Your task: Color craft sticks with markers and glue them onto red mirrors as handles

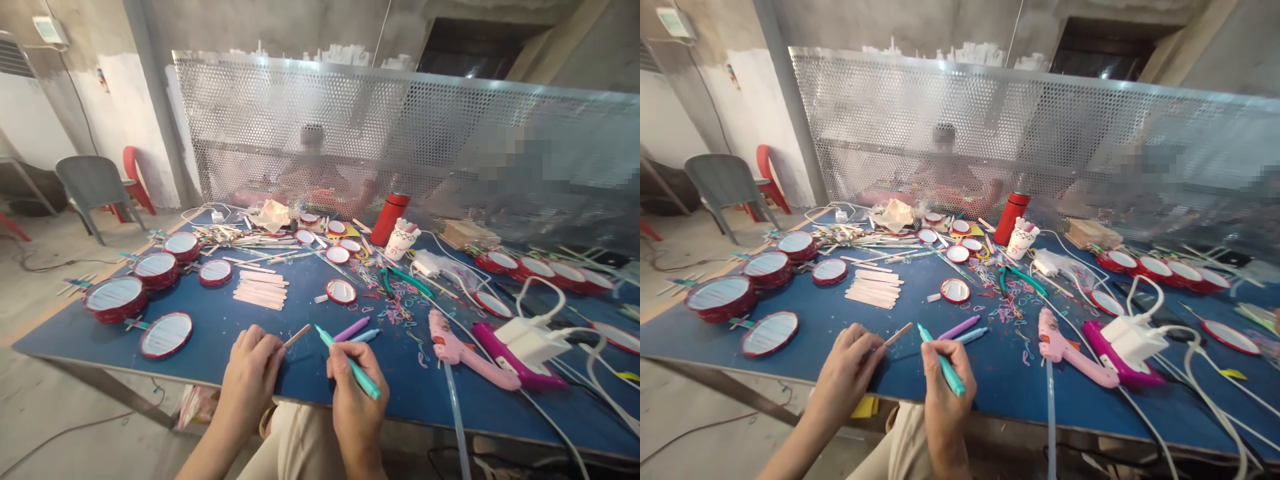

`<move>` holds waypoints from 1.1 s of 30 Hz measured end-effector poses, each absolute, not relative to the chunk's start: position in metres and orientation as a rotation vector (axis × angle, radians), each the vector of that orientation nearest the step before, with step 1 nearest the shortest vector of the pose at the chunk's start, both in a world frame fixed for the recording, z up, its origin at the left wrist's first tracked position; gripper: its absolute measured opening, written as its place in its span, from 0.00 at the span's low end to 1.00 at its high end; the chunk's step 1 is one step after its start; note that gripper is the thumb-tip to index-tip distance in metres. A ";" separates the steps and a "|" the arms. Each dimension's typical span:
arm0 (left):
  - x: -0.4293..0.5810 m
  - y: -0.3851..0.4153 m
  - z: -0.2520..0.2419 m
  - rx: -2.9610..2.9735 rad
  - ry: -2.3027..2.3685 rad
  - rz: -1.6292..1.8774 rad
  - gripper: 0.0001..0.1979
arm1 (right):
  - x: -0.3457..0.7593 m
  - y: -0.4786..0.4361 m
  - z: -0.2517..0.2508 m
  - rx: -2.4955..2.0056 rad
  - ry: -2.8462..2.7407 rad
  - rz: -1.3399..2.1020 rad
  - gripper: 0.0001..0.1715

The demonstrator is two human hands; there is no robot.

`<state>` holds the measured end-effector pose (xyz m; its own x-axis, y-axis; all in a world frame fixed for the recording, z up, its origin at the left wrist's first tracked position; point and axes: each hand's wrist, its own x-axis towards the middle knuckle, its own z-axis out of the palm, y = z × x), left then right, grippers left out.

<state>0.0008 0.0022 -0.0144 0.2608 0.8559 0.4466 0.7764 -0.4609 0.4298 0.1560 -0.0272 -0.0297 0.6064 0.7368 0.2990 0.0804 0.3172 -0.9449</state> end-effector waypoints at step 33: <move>-0.008 -0.002 -0.014 2.389 1.379 0.940 0.13 | 0.128 -0.021 -0.030 -0.938 -1.462 -0.041 0.14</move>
